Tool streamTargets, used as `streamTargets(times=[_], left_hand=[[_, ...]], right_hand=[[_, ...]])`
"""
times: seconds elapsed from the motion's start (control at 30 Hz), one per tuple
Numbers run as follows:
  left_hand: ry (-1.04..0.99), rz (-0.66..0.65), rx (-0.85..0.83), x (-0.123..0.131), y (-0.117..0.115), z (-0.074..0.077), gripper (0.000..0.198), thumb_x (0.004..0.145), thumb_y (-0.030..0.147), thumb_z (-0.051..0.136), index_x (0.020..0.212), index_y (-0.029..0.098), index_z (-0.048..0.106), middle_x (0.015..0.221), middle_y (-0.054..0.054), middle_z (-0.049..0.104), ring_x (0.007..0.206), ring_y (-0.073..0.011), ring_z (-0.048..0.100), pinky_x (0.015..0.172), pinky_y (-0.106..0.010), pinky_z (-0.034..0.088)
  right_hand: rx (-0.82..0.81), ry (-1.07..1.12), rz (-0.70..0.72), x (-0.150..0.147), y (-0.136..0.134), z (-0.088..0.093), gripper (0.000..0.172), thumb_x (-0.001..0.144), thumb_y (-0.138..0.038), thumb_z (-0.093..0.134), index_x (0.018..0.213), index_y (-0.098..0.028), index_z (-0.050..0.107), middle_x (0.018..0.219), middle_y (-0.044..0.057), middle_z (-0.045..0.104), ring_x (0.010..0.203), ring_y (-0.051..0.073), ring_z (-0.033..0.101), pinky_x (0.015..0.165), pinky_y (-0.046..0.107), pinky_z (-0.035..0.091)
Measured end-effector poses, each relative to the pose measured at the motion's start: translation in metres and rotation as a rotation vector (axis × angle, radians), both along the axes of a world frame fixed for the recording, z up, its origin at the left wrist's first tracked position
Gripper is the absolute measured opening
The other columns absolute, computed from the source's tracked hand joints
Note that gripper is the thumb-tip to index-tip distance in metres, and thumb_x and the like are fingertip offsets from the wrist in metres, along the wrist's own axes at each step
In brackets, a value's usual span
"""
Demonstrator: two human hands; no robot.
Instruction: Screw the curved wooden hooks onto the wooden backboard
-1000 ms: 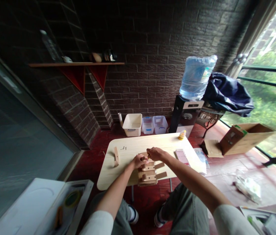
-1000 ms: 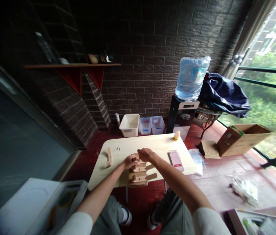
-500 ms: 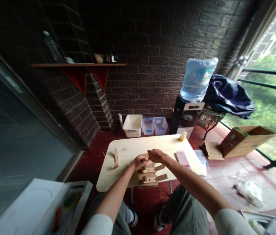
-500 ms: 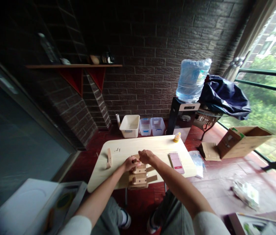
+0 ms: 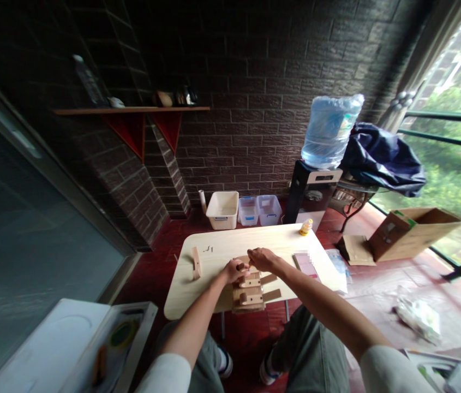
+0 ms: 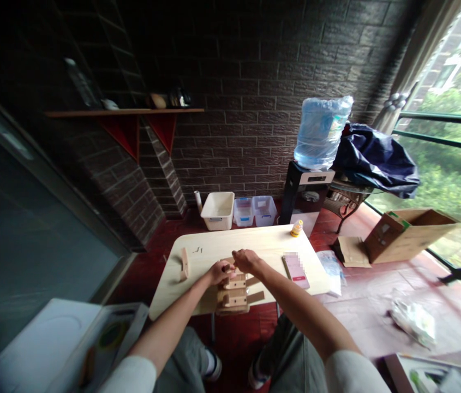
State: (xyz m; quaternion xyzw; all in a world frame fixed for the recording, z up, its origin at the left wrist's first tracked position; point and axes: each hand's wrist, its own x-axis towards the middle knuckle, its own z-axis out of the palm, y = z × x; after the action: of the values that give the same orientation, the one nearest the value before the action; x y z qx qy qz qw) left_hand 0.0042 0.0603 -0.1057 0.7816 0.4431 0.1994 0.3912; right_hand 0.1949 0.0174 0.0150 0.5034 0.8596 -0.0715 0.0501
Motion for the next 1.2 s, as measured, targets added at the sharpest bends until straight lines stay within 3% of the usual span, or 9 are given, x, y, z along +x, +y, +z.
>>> streamTargets(times=[0.27,0.4,0.67,0.9,1.2], left_hand=[[-0.006,-0.016,0.02,0.0,-0.002,0.001,0.025,0.07,0.038,0.075,0.086,0.018,0.076,0.098,-0.008,0.073,0.09,-0.0232,0.068,0.083,-0.034,0.053],[0.019,-0.018,0.016,-0.001,-0.002,0.002,0.031,0.071,0.04,0.074,0.093,0.018,0.077,0.1,-0.008,0.073,0.089,-0.023,0.069,0.082,-0.033,0.053],[0.006,-0.025,-0.001,0.0,0.0,0.001,0.027,0.07,0.039,0.074,0.086,0.017,0.076,0.099,-0.008,0.073,0.091,-0.0228,0.067,0.084,-0.032,0.051],[0.025,-0.026,-0.007,0.0,0.002,0.001,0.033,0.069,0.043,0.075,0.089,0.017,0.076,0.1,-0.01,0.072,0.092,-0.0243,0.067,0.085,-0.035,0.051],[0.014,-0.003,-0.022,0.0,0.003,-0.005,0.035,0.069,0.04,0.075,0.094,0.016,0.077,0.102,-0.01,0.072,0.094,-0.0263,0.067,0.087,-0.037,0.051]], right_hand=[[0.018,-0.012,0.016,0.001,-0.005,0.008,0.037,0.095,-0.03,0.051,0.129,-0.015,0.052,0.11,0.018,0.072,0.098,0.027,0.07,0.073,0.031,0.052],[0.018,-0.023,0.022,0.0,-0.006,0.012,0.031,0.097,-0.027,0.047,0.125,-0.016,0.055,0.109,0.016,0.072,0.096,0.025,0.07,0.072,0.03,0.052],[0.032,-0.036,0.011,-0.001,-0.004,0.003,0.036,0.097,-0.031,0.046,0.126,-0.011,0.054,0.105,0.019,0.072,0.094,0.027,0.07,0.07,0.032,0.052],[0.039,-0.021,0.05,0.0,-0.001,0.001,0.033,0.097,-0.029,0.046,0.126,-0.017,0.053,0.107,0.016,0.072,0.093,0.027,0.071,0.069,0.032,0.052],[0.033,-0.016,-0.015,0.002,0.002,-0.007,0.038,0.097,-0.033,0.044,0.128,-0.012,0.051,0.104,0.019,0.072,0.093,0.027,0.071,0.071,0.033,0.053]])
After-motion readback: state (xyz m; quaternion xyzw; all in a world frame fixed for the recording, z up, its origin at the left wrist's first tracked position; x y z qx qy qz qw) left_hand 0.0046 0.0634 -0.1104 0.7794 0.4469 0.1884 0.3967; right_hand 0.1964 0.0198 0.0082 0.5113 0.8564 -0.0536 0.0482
